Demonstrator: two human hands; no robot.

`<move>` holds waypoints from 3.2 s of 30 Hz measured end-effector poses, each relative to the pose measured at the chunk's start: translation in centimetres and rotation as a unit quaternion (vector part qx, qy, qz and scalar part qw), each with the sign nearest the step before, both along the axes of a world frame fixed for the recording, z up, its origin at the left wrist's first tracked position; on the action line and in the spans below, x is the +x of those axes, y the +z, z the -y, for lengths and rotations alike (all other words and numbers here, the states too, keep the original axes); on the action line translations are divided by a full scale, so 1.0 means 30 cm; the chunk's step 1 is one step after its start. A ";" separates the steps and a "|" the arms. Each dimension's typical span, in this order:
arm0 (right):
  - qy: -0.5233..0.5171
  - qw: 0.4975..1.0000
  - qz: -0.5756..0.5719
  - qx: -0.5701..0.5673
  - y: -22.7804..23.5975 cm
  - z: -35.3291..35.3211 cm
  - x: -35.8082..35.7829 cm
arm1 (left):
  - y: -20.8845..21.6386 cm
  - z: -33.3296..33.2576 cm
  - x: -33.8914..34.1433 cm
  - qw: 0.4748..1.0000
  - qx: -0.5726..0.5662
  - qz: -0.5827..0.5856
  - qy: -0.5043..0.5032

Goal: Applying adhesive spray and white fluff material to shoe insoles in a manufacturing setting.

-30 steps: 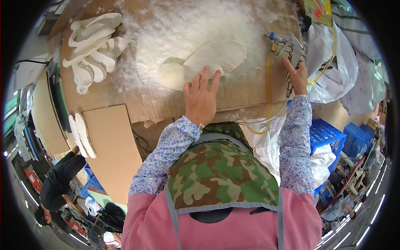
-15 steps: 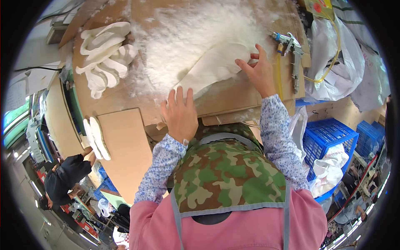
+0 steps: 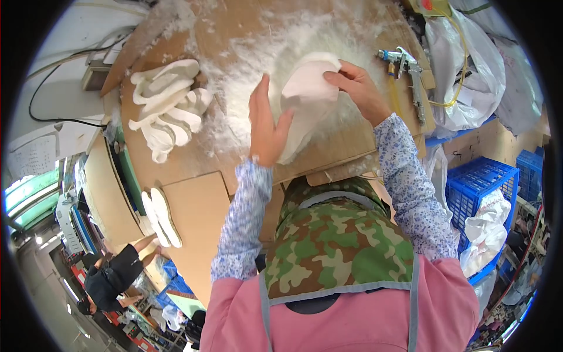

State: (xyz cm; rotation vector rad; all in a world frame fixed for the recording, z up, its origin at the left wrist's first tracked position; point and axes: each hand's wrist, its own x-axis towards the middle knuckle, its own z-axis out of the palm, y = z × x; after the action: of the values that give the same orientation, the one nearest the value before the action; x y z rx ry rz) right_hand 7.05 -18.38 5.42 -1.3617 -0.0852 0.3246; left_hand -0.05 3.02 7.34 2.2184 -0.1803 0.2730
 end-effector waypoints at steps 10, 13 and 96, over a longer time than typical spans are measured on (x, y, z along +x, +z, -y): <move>-0.018 0.995 0.077 -0.066 0.138 -0.152 -0.038 | 0.153 -0.033 0.150 0.923 -0.376 -0.082 0.017; -0.054 0.995 0.078 0.005 0.152 -0.179 -0.066 | 0.181 -0.066 0.137 0.893 -0.443 -0.085 0.001; -0.077 0.973 0.209 -0.060 0.329 -0.279 -0.169 | 0.243 -0.094 -0.047 0.773 -0.622 -0.126 0.000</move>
State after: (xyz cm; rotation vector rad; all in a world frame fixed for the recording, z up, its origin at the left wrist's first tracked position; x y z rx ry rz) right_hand 1.97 -10.02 15.30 -1.5316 -0.3119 -0.0922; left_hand -1.45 5.84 14.64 0.8948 0.1396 0.0359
